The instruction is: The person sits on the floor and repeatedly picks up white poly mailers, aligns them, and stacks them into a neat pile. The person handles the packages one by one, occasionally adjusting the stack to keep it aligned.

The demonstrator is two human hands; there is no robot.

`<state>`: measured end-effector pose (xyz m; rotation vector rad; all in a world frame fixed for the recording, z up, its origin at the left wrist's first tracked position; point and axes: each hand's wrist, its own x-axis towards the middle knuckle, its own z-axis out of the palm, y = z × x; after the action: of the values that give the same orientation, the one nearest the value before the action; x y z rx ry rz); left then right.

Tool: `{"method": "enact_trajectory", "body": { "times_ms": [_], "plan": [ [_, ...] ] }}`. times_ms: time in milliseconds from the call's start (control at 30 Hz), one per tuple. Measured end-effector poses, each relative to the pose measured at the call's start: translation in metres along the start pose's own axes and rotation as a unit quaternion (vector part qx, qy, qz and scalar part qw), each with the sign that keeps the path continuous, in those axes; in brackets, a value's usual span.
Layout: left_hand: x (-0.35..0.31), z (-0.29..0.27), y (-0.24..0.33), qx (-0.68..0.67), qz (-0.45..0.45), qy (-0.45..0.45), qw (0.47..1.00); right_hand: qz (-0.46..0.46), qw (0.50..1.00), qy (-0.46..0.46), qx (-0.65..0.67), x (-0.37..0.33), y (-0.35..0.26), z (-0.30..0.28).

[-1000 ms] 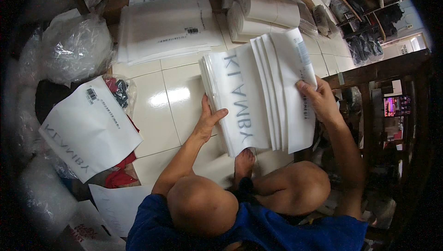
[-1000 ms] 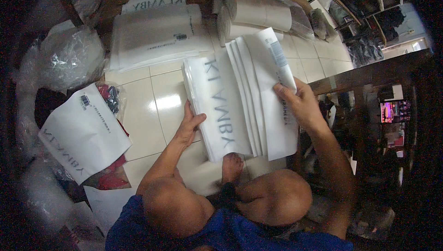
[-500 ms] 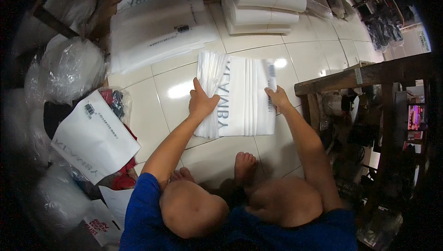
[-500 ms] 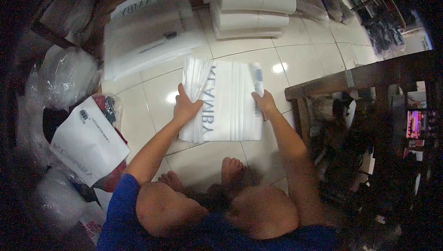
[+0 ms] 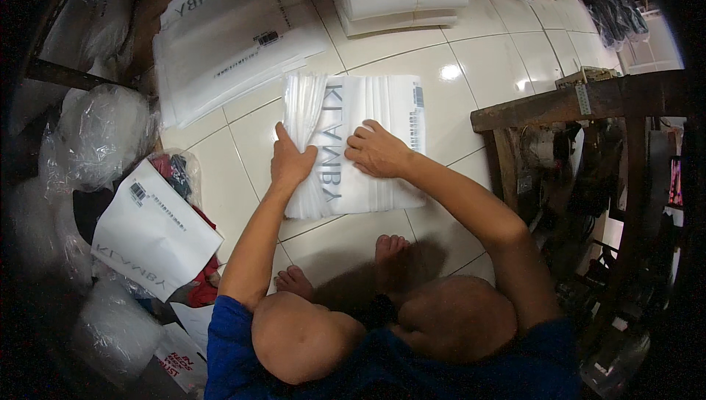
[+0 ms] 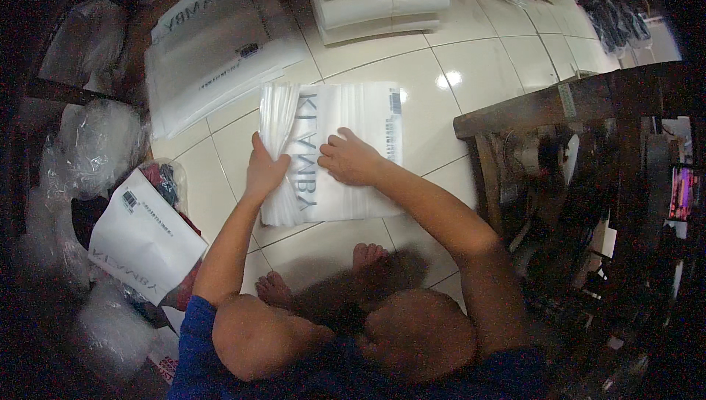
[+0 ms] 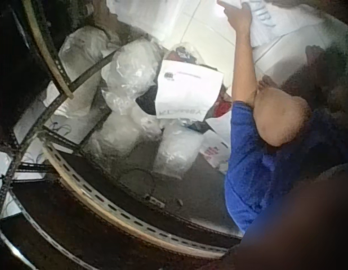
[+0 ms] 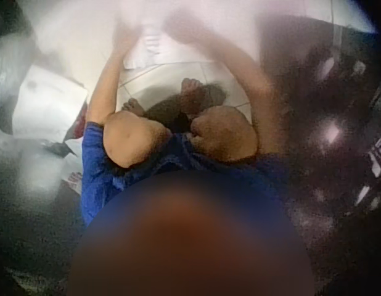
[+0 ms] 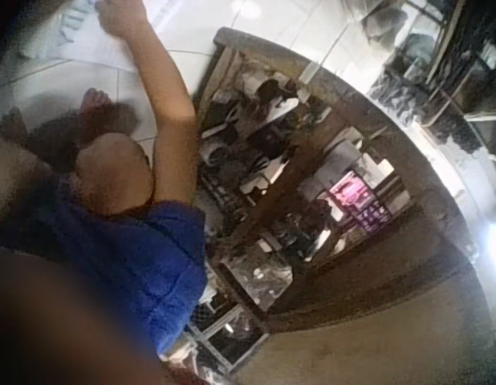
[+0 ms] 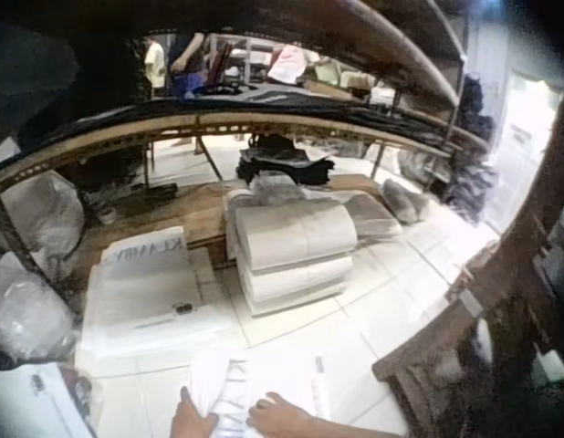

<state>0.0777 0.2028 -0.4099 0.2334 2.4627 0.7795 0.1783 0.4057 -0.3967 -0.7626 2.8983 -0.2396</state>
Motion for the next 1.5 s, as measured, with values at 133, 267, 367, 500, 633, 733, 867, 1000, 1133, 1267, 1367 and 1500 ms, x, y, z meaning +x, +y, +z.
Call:
{"method": "enact_trajectory", "body": {
  "times_ms": [133, 267, 367, 500, 633, 733, 867, 1000, 1133, 1267, 1367, 1500],
  "plan": [
    [0.0, -0.013, -0.012, 0.017, -0.004, -0.002, 1.0, 0.022, 0.996, -0.04, -0.072, -0.002, 0.008, -0.006],
    [0.002, -0.012, -0.017, 0.016, 0.007, 0.0, 1.0, 0.073, 0.98, -0.142, -0.117, -0.03, 0.013, -0.02],
    [0.0, -0.017, -0.016, 0.002, -0.015, -0.02, 1.0, 0.196, 0.938, -0.275, -0.079, -0.054, 0.012, -0.045],
    [-0.003, -0.023, -0.01, -0.006, -0.019, -0.035, 0.999, 0.284, 0.941, -0.177, -0.05, -0.12, 0.027, -0.033],
    [-0.002, -0.024, -0.012, -0.008, -0.021, -0.039, 0.999, 0.346, 0.935, -0.076, -0.016, -0.141, 0.024, -0.027],
    [0.0, -0.024, -0.016, -0.015, -0.022, -0.039, 0.999, 0.355, 0.934, -0.027, 0.003, -0.122, 0.007, -0.031],
    [-0.004, -0.024, -0.01, -0.029, -0.037, -0.021, 0.999, 0.364, 0.93, -0.01, 0.057, -0.094, -0.02, -0.023],
    [-0.015, -0.014, 0.007, 0.114, 0.217, 0.229, 0.942, 0.346, 0.937, -0.016, 0.041, -0.107, -0.012, -0.003],
    [-0.038, 0.049, 0.059, 0.101, 0.447, -0.065, 0.886, 0.317, 0.947, -0.023, 0.034, -0.097, -0.011, -0.003],
    [-0.033, 0.076, 0.048, 0.18, 0.405, -0.04, 0.895, 0.333, 0.94, -0.045, 0.054, -0.097, -0.013, -0.004],
    [-0.021, 0.055, 0.038, 0.172, 0.313, -0.024, 0.934, 0.34, 0.939, -0.04, 0.032, -0.102, -0.013, 0.002],
    [-0.002, 0.042, 0.02, 0.162, 0.243, -0.014, 0.956, 0.336, 0.939, -0.054, 0.049, -0.099, -0.013, -0.003]
  ]
}}
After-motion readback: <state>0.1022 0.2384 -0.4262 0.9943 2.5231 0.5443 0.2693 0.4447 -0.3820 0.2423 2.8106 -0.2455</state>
